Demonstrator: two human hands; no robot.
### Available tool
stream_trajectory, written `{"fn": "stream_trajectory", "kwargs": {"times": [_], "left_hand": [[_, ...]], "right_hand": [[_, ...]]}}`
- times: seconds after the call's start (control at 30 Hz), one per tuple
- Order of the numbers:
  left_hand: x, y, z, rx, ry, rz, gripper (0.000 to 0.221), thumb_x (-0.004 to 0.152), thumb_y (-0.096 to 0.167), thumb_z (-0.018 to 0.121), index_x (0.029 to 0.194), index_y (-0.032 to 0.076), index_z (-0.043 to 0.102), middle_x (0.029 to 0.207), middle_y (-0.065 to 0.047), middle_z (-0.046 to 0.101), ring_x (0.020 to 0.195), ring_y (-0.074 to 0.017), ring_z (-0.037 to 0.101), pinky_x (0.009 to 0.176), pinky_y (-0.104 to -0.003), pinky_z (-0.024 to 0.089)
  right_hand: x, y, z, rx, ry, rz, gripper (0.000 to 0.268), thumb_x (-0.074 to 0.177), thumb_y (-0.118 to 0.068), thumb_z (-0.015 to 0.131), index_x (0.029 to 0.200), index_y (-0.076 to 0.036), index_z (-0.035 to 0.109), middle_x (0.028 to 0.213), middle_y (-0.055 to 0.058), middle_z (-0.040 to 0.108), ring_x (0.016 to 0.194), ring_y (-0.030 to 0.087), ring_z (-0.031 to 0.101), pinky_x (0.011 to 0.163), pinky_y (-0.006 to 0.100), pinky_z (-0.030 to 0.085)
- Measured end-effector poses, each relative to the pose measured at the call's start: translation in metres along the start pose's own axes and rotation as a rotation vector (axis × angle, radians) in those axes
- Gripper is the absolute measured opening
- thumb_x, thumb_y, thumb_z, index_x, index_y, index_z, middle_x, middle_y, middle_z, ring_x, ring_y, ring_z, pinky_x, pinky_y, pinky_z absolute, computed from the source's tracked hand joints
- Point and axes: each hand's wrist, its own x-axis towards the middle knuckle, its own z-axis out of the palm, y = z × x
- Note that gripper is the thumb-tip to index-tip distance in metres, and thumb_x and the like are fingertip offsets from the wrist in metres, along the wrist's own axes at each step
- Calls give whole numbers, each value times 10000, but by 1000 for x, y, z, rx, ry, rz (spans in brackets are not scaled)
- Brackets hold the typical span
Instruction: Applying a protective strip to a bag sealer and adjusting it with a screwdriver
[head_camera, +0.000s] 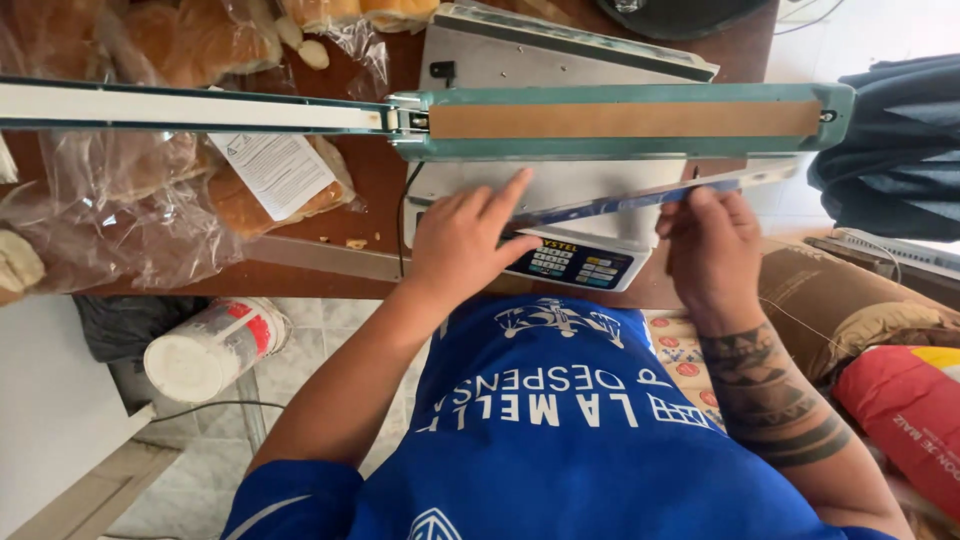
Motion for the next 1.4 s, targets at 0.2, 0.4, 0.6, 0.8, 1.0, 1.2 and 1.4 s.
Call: {"fn": "stream_trajectory", "kwargs": {"times": [0.2, 0.4, 0.6, 0.8, 1.0, 1.2, 1.4], "left_hand": [[-3, -25, -54, -309, -159, -326, 530, 1019, 344, 687, 1430, 35, 558, 930, -22, 704, 817, -163, 651, 675, -278, 576], [-20, -22, -74, -1088, -89, -1068, 557, 972, 480, 527, 1401, 126, 569, 1075, -45, 730, 876, -128, 675, 784, -252, 537], [-47, 0, -47, -1370, 175, -1084, 141, 980, 206, 662, 1007, 73, 702, 875, -79, 755, 723, -141, 668, 735, -279, 579], [-64, 3, -50, -1387, 261, -1108, 59, 968, 150, 659, 984, 93, 661, 903, -121, 763, 728, -149, 661, 769, -304, 571], [-95, -3, -61, -403, 95, -598, 458, 962, 294, 706, 1346, 69, 601, 1325, -143, 622, 1249, -321, 580, 1066, -476, 478], [-78, 34, -46, -731, -127, -250, 430, 956, 306, 692, 1335, 107, 653, 1233, -158, 641, 1169, -334, 622, 1032, -467, 478], [-88, 41, -23, -805, -276, -492, 220, 945, 230, 733, 1158, 175, 729, 1003, -24, 761, 974, -255, 755, 858, -364, 604]], "right_hand": [[-7, -46, 9, 54, 34, 13, 245, 1057, -130, 600, 817, -122, 549, 802, 106, 642, 697, 202, 597, 712, 293, 505], [-4, -47, -1, 72, 46, -3, 181, 1079, -201, 583, 924, -112, 553, 823, 74, 608, 711, 178, 586, 676, 276, 495], [-12, -42, 7, 101, 91, 47, 157, 1059, -172, 610, 918, -143, 547, 820, 55, 610, 692, 152, 582, 656, 237, 467], [-32, -34, 9, 84, -39, 60, 137, 1057, -228, 592, 973, -121, 592, 828, 31, 586, 721, 149, 553, 692, 269, 435], [-63, -6, -9, -47, -156, 35, 161, 1069, -109, 478, 942, -62, 565, 794, 116, 598, 757, 226, 576, 796, 331, 480], [-103, 2, 36, -603, -155, -10, 140, 992, -78, 674, 887, 9, 703, 752, 214, 695, 748, 320, 713, 778, 395, 530], [-88, 27, 55, -767, -397, -159, 212, 848, -163, 810, 965, 9, 769, 747, 174, 696, 760, 222, 663, 726, 418, 538]]}}
